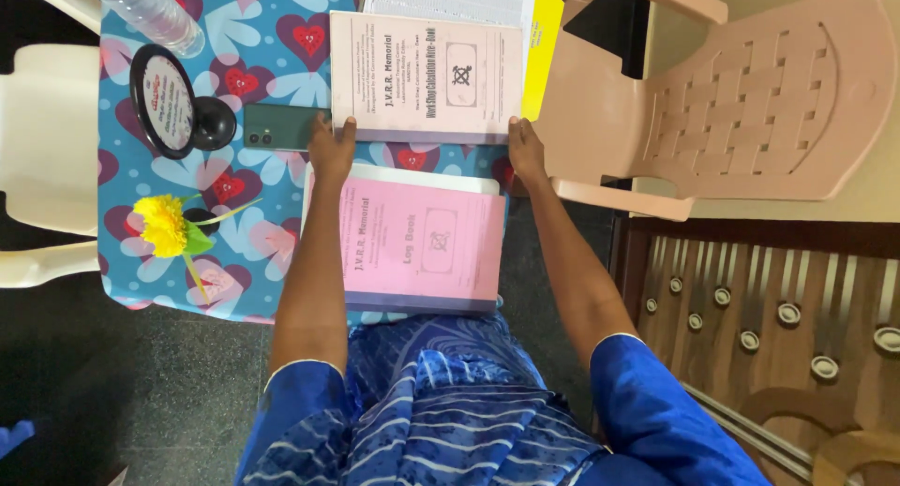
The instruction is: The person wipes a plastic chair with a black cloth, then organizes a stack of books and notebooks on a table. They move the chair, wipe its seat and back, and then stack various books and a notebook on the table, arranging them neatly.
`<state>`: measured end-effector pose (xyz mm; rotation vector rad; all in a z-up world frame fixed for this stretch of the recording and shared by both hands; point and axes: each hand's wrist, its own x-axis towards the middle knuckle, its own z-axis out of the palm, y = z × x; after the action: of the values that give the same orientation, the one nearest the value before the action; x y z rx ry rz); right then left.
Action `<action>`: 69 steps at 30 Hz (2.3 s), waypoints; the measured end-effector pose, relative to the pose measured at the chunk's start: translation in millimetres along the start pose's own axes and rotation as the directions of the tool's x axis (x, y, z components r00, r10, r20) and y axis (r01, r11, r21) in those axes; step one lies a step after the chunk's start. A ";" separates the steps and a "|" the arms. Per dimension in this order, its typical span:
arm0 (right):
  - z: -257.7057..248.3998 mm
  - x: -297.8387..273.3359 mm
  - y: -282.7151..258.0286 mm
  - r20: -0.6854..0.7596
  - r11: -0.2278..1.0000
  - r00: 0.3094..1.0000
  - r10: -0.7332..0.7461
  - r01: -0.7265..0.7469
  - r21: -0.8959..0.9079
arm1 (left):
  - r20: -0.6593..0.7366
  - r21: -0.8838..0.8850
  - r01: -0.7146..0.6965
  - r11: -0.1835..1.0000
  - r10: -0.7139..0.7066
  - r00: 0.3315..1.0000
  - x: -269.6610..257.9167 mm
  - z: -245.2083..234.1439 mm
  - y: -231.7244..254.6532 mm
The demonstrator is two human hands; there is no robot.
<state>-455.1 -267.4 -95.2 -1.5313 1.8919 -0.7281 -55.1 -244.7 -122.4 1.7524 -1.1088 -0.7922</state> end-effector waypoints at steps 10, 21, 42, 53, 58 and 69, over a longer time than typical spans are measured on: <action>-17.1 15.1 3.7 0.023 0.952 0.988 0.154 -0.142 -0.270 | 0.141 0.497 0.130 0.858 -0.228 0.963 10.0 -23.7 16.2; -39.6 -68.2 4.3 -0.034 0.972 0.981 0.193 -0.186 0.146 | 0.147 0.337 -0.001 0.941 -0.052 0.988 -49.7 -94.7 86.4; -8.1 -311.7 -37.9 -0.282 0.971 0.943 0.178 -0.215 -0.104 | 0.248 0.446 -0.155 0.881 0.044 0.968 -191.6 -185.7 35.0; -17.1 -336.7 -51.4 -0.245 0.947 0.970 -0.009 -0.071 -0.315 | 0.265 0.599 -0.147 0.787 -0.022 0.964 -220.9 -183.0 35.3; -31.2 -344.6 -79.0 -0.087 0.916 0.987 0.135 -0.158 -0.368 | 0.224 0.605 -0.135 0.784 -0.005 0.975 -231.7 -180.8 41.6; -19.6 -362.8 -80.5 0.001 0.871 0.988 0.156 -0.137 -0.472 | 0.324 0.586 -0.171 0.792 -0.036 0.946 -238.4 -199.4 57.0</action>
<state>-358.0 74.4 15.3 -1.6378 2.2363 -0.1652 0.3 30.6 22.5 2.1365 -1.7950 -0.7345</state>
